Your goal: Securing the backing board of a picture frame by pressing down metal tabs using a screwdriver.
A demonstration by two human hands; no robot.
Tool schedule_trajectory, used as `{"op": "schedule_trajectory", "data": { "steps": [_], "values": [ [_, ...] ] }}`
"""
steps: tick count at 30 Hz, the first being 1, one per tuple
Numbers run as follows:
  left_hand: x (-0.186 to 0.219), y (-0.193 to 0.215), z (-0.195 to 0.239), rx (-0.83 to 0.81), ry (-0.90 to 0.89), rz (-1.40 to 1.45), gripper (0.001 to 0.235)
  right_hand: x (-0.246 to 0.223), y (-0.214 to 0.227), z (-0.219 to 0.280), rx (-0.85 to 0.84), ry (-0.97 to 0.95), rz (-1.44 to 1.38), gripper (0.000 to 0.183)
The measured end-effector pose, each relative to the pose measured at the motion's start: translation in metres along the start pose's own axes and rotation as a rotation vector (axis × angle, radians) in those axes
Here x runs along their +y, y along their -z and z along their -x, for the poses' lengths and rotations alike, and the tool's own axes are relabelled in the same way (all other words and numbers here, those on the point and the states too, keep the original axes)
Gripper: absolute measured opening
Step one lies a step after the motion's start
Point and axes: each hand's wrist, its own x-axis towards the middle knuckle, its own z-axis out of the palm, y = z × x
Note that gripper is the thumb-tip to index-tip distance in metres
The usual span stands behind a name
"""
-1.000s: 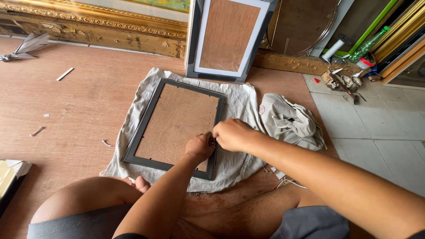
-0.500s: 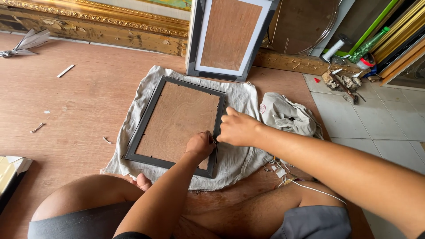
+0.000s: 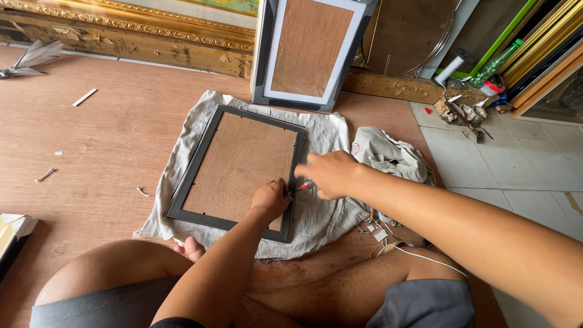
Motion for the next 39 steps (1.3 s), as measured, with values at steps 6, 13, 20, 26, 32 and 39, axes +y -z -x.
{"op": "schedule_trajectory", "data": {
  "steps": [6, 13, 20, 26, 32, 39],
  "values": [
    [-0.011, -0.014, -0.016, 0.000, 0.011, -0.001, 0.025, 0.009, -0.063, -0.023, 0.563, 0.503, 0.420, 0.023],
    [0.004, 0.004, -0.005, -0.026, 0.059, 0.009, 0.024, -0.015, -0.026, -0.062, 0.067, -0.237, -0.618, 0.018],
    [0.001, 0.001, 0.001, -0.001, 0.000, -0.024, 0.024, -0.005, 0.000, -0.027, 0.016, -0.214, -0.276, 0.047],
    [0.015, 0.008, 0.007, -0.021, 0.023, -0.114, 0.022, 0.014, -0.051, -0.022, 0.724, 0.442, 0.441, 0.017],
    [0.010, -0.004, -0.007, -0.027, 0.013, -0.163, 0.021, -0.006, -0.023, -0.045, 0.197, 0.128, -0.105, 0.019],
    [0.013, 0.000, 0.003, -0.042, 0.025, -0.081, 0.017, -0.006, -0.017, -0.056, -0.129, -0.324, -0.465, 0.034]
  ]
}}
